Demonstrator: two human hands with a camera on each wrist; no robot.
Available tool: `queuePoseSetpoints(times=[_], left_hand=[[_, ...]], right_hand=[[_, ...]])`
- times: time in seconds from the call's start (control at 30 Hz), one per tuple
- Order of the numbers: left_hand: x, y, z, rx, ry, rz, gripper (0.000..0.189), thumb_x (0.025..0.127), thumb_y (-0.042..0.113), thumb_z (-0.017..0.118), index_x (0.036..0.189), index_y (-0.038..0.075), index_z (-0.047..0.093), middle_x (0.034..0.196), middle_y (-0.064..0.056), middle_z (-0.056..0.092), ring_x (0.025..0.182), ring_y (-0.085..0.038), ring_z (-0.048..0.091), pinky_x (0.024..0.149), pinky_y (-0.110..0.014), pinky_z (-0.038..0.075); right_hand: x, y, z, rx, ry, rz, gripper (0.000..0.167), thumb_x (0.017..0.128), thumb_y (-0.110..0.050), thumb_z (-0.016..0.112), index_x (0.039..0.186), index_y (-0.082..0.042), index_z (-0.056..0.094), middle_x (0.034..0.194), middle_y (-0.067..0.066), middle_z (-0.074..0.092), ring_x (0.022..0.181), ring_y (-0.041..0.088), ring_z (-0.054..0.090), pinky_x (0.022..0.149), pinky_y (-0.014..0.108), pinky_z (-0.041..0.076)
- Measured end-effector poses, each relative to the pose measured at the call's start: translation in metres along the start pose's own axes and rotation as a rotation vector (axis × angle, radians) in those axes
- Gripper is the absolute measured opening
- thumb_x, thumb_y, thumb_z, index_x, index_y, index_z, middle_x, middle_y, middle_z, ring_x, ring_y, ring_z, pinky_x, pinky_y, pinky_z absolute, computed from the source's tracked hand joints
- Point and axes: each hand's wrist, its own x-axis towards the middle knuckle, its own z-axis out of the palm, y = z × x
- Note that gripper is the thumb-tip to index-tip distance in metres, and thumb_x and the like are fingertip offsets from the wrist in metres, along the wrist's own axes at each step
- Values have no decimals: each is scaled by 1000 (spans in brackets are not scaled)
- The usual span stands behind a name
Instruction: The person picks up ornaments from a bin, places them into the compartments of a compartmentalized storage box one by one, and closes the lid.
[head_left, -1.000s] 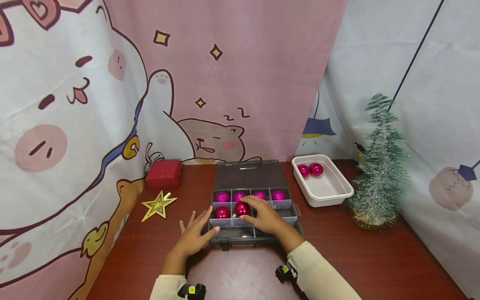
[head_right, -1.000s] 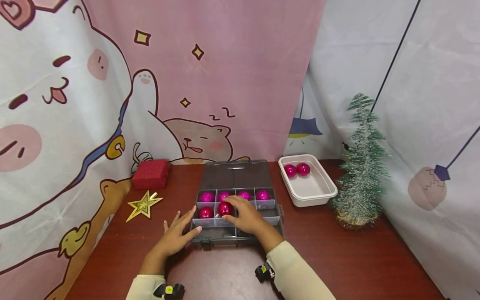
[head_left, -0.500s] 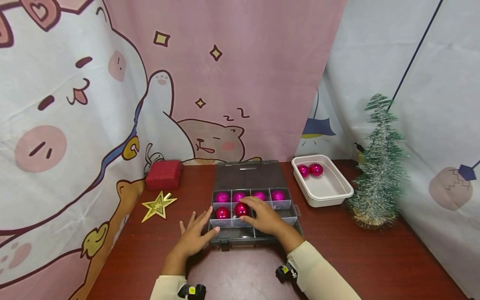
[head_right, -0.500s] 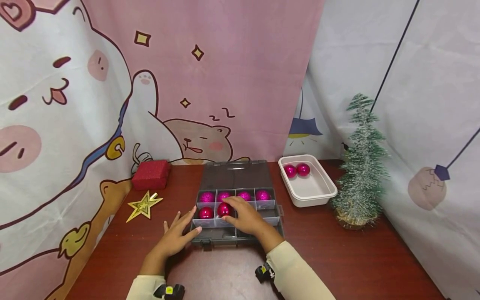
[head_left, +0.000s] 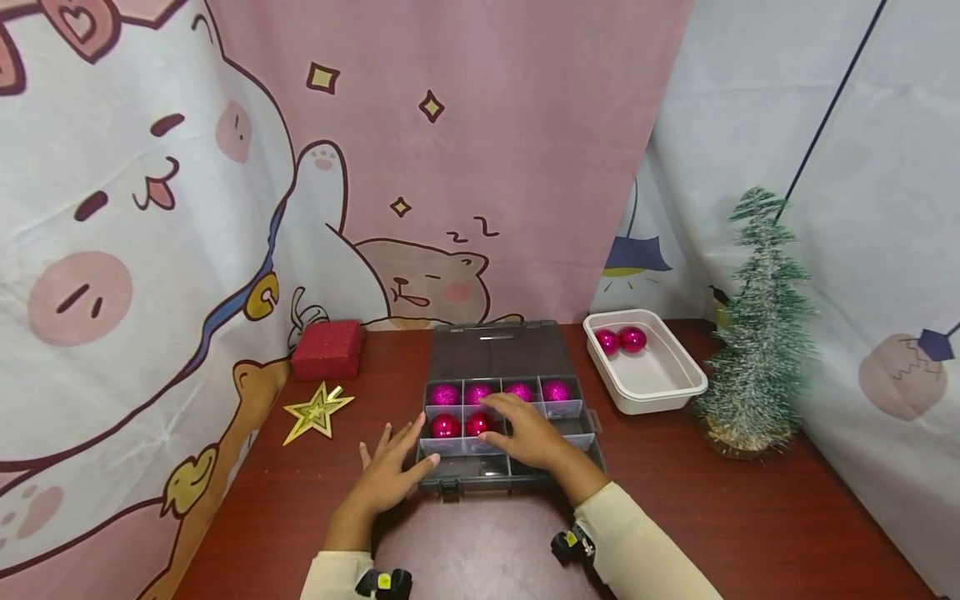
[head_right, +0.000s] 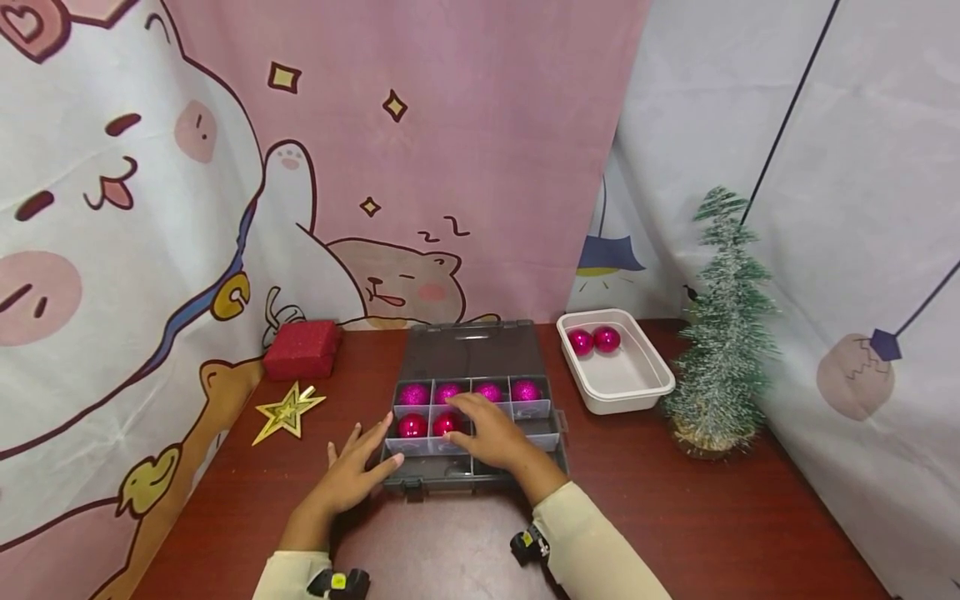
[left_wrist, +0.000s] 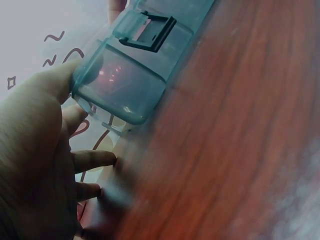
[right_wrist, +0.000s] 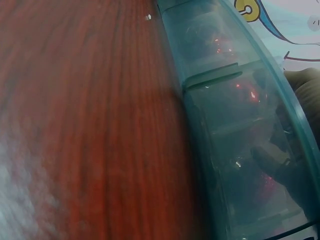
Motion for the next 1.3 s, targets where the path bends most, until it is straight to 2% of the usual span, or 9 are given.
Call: queuePoseSetpoints(times=[0.33,0.53,0.63,0.77,0.9,1.03,1.17,1.3], left_hand=[[0,-1,1,-11,1,5,85,102,65,63,174,34,29,176,-16,40,168,-58,10,121,-88,-15],[-1,-3,3,-20,5,-1,86,101,65,63,174,35,28,177,-15,40,168,-58,9,121,-88,-16],[-1,-3,3,-17,6,-1,86,101,65,63,174,35,28,177,-15,39,168,-58,9,121,-87,-17],[-1,-3,2,-7,6,5,86,101,65,63,174,35,27,177,-15,39,168,-57,9,121,-87,-16],[-2,-3,0,-11,8,10,86,101,63,65,174,33,30,176,-18,40,167,-59,10,121,-88,-15],[-2,-4,0,-24,12,12,85,101,62,66,174,33,31,175,-17,41,167,-59,10,120,-89,-14],[-2,-3,0,-23,9,7,85,102,63,64,174,34,30,176,-15,40,168,-57,10,121,-88,-16],[-1,-2,-1,-25,9,12,85,102,63,64,174,34,30,177,-15,39,168,-57,9,121,-87,-16]], right_hand=[[2,-2,-6,36,3,-29,59,96,-25,86,146,-2,66,150,18,67,142,40,64,118,61,52],[2,-4,-20,42,13,-40,55,96,-23,87,144,-3,68,146,15,68,137,38,67,114,60,55],[0,-3,-33,45,45,-21,56,94,-22,88,143,-4,69,146,16,69,137,40,67,113,61,55],[-3,6,-54,55,114,-21,56,91,-17,90,141,-2,70,143,18,70,132,40,69,104,59,61],[-6,23,-75,44,180,-27,53,89,-12,91,138,-1,71,139,19,72,121,39,72,91,54,64],[-8,38,-94,49,224,6,51,89,-11,91,136,-2,72,135,19,74,108,41,72,85,45,63],[-10,53,-113,61,240,55,49,91,-11,89,136,-2,72,134,17,74,107,36,71,86,37,61],[-11,68,-134,97,254,119,50,93,-12,87,139,0,70,138,20,73,112,35,69,91,45,61]])
